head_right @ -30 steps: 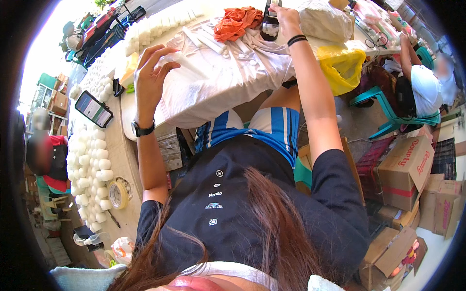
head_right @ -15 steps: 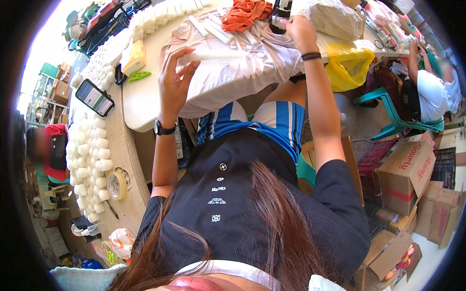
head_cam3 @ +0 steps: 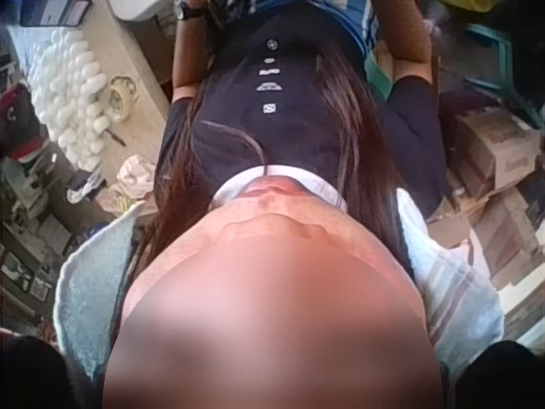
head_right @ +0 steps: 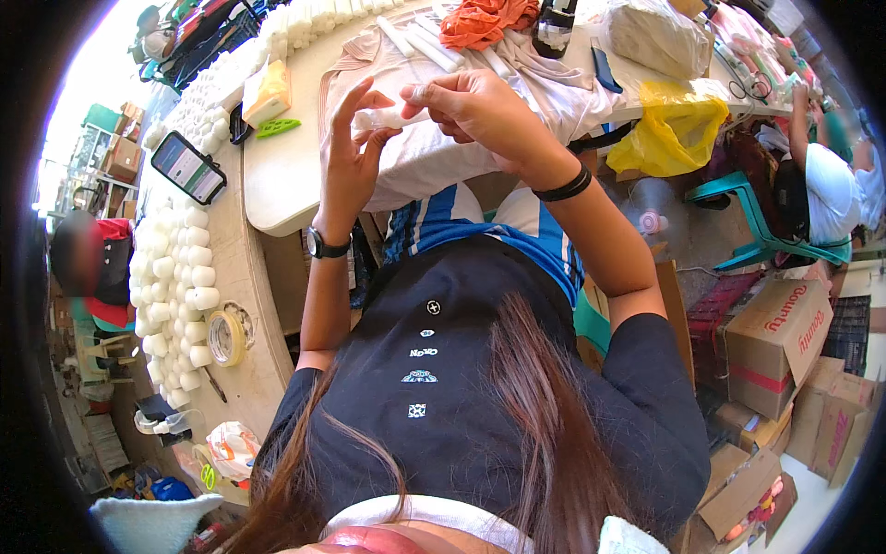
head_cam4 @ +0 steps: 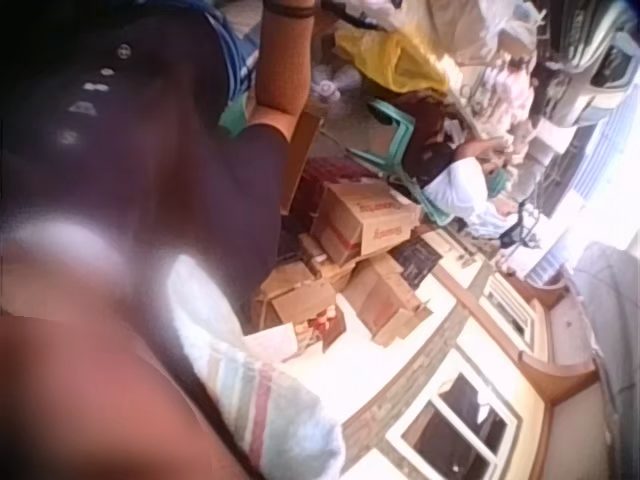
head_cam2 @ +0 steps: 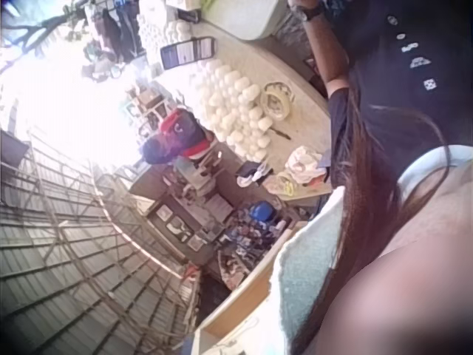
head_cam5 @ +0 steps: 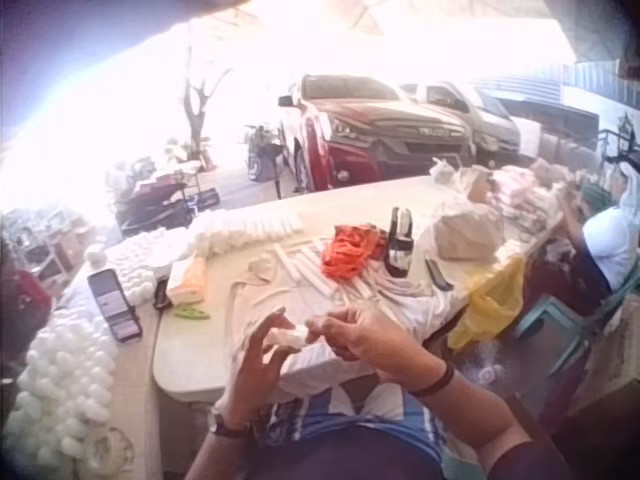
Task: The person repeatedly picks up white foam cylinders, rolls them on a table, and arranges them in rows. They also handle a small orange fabric piece and a blue plastic tool, placing items on a light-colored cloth covering the table.
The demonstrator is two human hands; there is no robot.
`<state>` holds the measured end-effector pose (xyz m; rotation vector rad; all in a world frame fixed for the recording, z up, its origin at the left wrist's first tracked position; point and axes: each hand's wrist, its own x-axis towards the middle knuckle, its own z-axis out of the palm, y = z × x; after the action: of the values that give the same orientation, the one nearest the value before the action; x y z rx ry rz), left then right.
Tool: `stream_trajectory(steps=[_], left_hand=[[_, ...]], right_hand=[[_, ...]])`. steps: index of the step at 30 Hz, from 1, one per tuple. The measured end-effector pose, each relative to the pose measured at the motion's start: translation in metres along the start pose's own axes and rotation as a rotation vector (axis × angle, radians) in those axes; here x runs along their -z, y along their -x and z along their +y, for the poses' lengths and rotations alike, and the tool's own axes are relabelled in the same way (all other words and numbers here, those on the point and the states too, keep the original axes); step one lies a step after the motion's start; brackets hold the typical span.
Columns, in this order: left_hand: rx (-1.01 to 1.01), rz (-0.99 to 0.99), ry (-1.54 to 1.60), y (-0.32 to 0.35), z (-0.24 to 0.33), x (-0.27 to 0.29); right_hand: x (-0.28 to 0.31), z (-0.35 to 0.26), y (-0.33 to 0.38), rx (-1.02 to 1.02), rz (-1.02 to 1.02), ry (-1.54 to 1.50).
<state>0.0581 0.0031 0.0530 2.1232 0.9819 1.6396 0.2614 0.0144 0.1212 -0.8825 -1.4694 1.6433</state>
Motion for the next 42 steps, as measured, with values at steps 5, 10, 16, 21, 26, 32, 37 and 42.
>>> stream_trajectory(steps=[5, 10, 16, 21, 26, 32, 37, 42], left_hand=[[-0.018, -0.030, -0.061, 0.000, 0.005, 0.002], [-0.068, -0.023, -0.100, -0.003, 0.009, 0.002], [0.017, -0.008, -0.061, -0.003, 0.012, 0.001], [-0.015, 0.002, -0.105, -0.002, 0.009, 0.000], [-0.039, 0.079, -0.148, 0.000, 0.002, -0.006], [-0.047, 0.133, -0.174, 0.001, -0.003, -0.010], [-0.039, 0.158, -0.162, 0.000, 0.000, -0.011], [-0.015, 0.233, -0.212, -0.003, 0.016, -0.012]], right_hand=[[0.002, 0.005, -0.004, -0.027, -0.018, 0.006], [0.004, 0.003, -0.008, -0.033, -0.029, 0.028], [0.004, 0.002, -0.010, -0.036, -0.022, 0.054], [0.007, 0.004, -0.012, -0.037, -0.048, 0.040], [0.008, 0.013, -0.008, -0.078, -0.050, -0.016], [-0.006, 0.032, 0.002, -0.001, -0.022, -0.113], [-0.030, 0.050, 0.006, -0.027, 0.088, -0.314], [-0.039, 0.050, 0.002, 0.125, 0.145, -0.218]])
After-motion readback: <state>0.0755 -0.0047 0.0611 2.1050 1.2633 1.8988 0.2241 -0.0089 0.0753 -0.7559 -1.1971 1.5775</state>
